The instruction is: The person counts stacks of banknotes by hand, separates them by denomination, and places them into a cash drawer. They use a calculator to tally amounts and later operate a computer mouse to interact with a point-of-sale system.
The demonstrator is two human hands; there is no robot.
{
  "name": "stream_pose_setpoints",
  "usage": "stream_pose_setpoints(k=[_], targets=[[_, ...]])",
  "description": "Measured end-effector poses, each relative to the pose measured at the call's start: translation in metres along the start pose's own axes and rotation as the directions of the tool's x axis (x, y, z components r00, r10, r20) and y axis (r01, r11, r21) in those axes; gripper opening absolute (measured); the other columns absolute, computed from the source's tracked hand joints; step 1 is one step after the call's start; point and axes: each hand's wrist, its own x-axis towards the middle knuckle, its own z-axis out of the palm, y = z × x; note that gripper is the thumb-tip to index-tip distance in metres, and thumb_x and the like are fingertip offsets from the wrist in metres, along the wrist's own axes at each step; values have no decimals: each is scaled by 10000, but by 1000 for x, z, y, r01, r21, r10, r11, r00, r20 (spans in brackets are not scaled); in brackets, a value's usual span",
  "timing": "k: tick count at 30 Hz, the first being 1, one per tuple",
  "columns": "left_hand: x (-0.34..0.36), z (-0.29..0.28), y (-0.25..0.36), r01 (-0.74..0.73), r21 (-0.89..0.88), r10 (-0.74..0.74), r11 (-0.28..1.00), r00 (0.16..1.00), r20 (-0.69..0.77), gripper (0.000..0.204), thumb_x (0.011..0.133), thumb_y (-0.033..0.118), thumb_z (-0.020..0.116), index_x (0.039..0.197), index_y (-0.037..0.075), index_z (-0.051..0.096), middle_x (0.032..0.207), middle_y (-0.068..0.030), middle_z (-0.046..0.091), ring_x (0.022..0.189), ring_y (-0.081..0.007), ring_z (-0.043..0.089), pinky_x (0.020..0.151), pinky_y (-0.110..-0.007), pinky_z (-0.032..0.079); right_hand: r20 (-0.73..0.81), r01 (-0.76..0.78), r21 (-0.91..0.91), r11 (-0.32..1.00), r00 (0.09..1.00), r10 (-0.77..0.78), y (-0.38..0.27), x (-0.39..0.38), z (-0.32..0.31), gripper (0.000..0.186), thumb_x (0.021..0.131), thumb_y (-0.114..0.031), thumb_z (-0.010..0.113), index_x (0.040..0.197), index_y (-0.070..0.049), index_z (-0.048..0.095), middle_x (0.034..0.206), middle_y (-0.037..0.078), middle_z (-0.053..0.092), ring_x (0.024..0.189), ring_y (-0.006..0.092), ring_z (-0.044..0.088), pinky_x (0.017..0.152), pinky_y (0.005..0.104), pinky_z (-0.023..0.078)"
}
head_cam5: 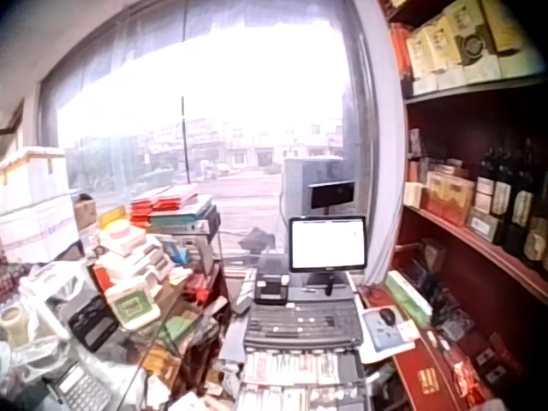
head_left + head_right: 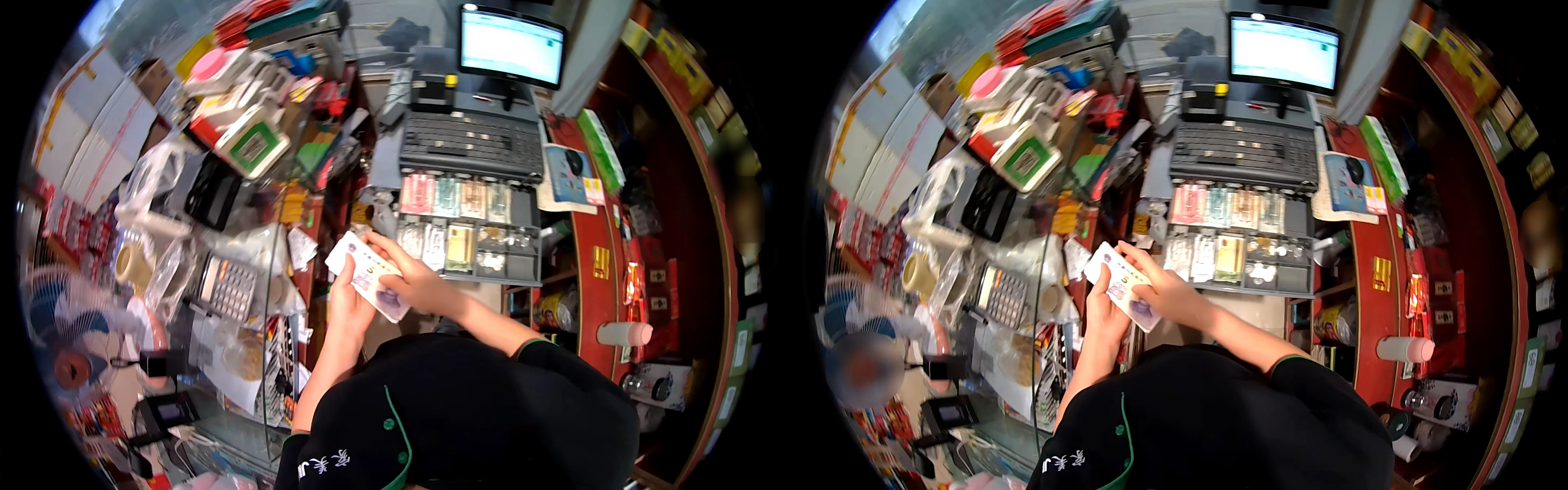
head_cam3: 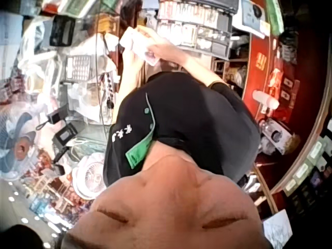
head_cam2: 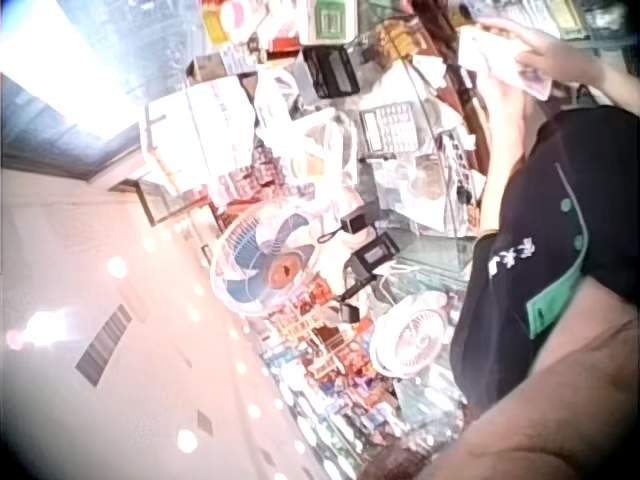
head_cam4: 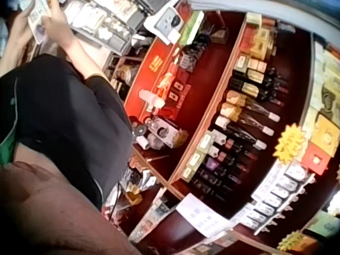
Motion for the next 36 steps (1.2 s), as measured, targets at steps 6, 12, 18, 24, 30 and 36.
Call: stream_pose_setpoints(k=[6,12,18,24,30,36], targets=[[75,15,-64,222,25,-204,975,932,-299,388,995,309,397,1230,7,464,1135,-160,578,1080,-284,553,966,-426,438,-163,-48,-645,762,984,-76,53,-33,-46,358,879,-118,500,1236,-84,488,960,164,544,777,347,631,641,424,528],[150,64,-157,443,493,-420,748,892,-165,244,931,67,433,1163,9,478,1100,-133,569,1065,-264,540,964,-446,407,-471,-451,-653,608,871,140,93,-63,-133,439,911,-209,489,1292,-28,370,1118,260,530,874,407,615,687,483,522],[219,78,-250,542,602,-693,586,720,26,283,866,40,465,1145,26,419,1180,-147,481,1115,-265,474,934,-410,383,-804,-763,-56,644,417,424,141,-83,-226,358,893,-354,479,975,-11,543,845,247,606,912,404,599,788,464,457],[270,67,-282,538,658,-683,527,729,-49,344,862,81,492,1195,13,434,1187,-146,501,1110,-266,483,918,-426,380,-658,-596,-666,449,753,24,193,-71,-269,237,765,-38,554,959,96,570,777,231,620,750,391,634,667,418,535],[210,64,-224,446,759,-608,474,790,-85,419,903,88,479,1312,7,434,1251,-132,537,1129,-221,532,917,-363,431,-626,-626,-779,-34,779,-5,251,-53,-276,522,718,-75,609,1171,164,509,721,109,647,563,222,634,421,323,468],[162,30,-121,373,828,-474,419,867,-152,316,904,51,456,1207,9,536,1114,-107,624,987,-183,616,816,-286,490,-495,-297,-869,-396,533,686,231,-8,-286,340,881,-245,514,1160,-111,655,1266,66,585,1040,224,617,694,384,486]])
